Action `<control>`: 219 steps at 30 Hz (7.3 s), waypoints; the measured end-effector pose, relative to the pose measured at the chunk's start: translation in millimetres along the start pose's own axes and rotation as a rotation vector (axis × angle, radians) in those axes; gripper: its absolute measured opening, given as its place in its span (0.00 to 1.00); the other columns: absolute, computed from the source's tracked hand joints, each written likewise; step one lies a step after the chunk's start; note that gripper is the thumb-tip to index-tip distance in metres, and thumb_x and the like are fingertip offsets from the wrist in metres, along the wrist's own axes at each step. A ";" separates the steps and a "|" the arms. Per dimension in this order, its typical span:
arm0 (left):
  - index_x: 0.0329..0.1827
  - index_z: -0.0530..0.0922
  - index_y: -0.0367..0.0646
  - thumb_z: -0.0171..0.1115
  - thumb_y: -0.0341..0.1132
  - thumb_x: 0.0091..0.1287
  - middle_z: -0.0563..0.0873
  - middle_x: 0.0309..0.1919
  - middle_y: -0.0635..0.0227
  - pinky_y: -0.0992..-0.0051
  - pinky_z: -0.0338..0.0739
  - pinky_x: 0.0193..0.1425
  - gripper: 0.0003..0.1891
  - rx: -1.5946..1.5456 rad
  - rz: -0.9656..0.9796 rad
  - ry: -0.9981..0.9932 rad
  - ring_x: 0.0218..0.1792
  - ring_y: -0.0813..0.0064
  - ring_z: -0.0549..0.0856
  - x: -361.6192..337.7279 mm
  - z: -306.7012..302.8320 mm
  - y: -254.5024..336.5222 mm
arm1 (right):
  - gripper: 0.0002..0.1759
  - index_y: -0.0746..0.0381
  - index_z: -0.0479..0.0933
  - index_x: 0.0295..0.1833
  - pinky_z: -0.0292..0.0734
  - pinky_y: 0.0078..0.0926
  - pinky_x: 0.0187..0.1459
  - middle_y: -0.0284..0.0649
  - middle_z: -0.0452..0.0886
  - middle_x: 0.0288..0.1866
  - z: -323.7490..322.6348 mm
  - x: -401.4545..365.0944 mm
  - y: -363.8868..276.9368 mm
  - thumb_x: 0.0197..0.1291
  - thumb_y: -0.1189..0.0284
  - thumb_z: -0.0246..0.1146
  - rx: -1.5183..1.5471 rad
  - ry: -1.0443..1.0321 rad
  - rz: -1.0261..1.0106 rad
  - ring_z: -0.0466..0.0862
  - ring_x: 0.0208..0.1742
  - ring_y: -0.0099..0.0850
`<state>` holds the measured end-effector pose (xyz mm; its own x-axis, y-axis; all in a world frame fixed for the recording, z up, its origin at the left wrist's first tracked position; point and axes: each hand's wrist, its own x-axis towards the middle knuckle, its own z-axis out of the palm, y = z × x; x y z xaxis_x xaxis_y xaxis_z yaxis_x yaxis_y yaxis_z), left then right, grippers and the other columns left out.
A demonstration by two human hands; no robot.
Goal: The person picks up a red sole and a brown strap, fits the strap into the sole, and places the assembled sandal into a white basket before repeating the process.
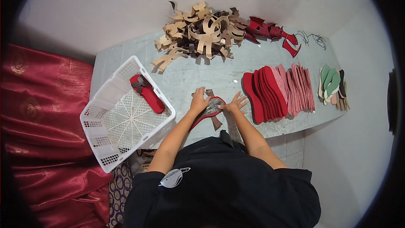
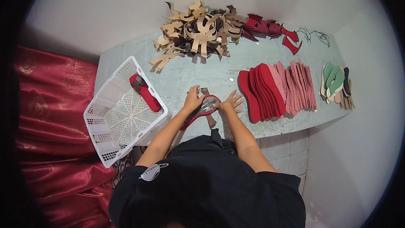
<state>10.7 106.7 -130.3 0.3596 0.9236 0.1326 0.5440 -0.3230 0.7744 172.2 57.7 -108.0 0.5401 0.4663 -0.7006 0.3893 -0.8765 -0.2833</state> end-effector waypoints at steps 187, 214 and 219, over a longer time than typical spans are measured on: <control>0.68 0.48 0.71 0.60 0.55 0.47 0.44 0.70 0.67 0.41 0.40 0.63 0.44 0.592 0.336 -0.466 0.69 0.60 0.46 -66.7 -11.2 26.6 | 0.18 0.41 0.73 0.51 0.21 0.77 0.50 0.38 0.42 0.73 19.7 -11.3 40.8 0.55 0.53 0.55 -0.018 0.213 -0.669 0.26 0.68 0.60; 0.65 0.53 0.79 0.57 0.40 0.57 0.44 0.70 0.66 0.39 0.44 0.62 0.34 0.744 0.466 -0.449 0.68 0.53 0.48 -42.3 -0.9 12.9 | 0.27 0.44 0.59 0.65 0.24 0.73 0.56 0.26 0.54 0.69 3.5 -8.5 65.1 0.59 0.59 0.52 -0.329 0.215 -1.042 0.42 0.71 0.49; 0.65 0.54 0.78 0.61 0.49 0.51 0.45 0.70 0.65 0.38 0.45 0.62 0.37 0.683 0.436 -0.439 0.68 0.52 0.48 -45.1 -2.0 17.2 | 0.27 0.44 0.60 0.65 0.25 0.73 0.56 0.23 0.55 0.68 8.4 -5.5 68.0 0.58 0.57 0.52 -0.368 0.286 -1.072 0.47 0.71 0.43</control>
<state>2.3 59.9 -121.7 0.8173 0.5755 -0.0281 0.5720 -0.8047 0.1591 189.5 -5.5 -128.9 -0.0658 0.9973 -0.0315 0.9152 0.0477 -0.4002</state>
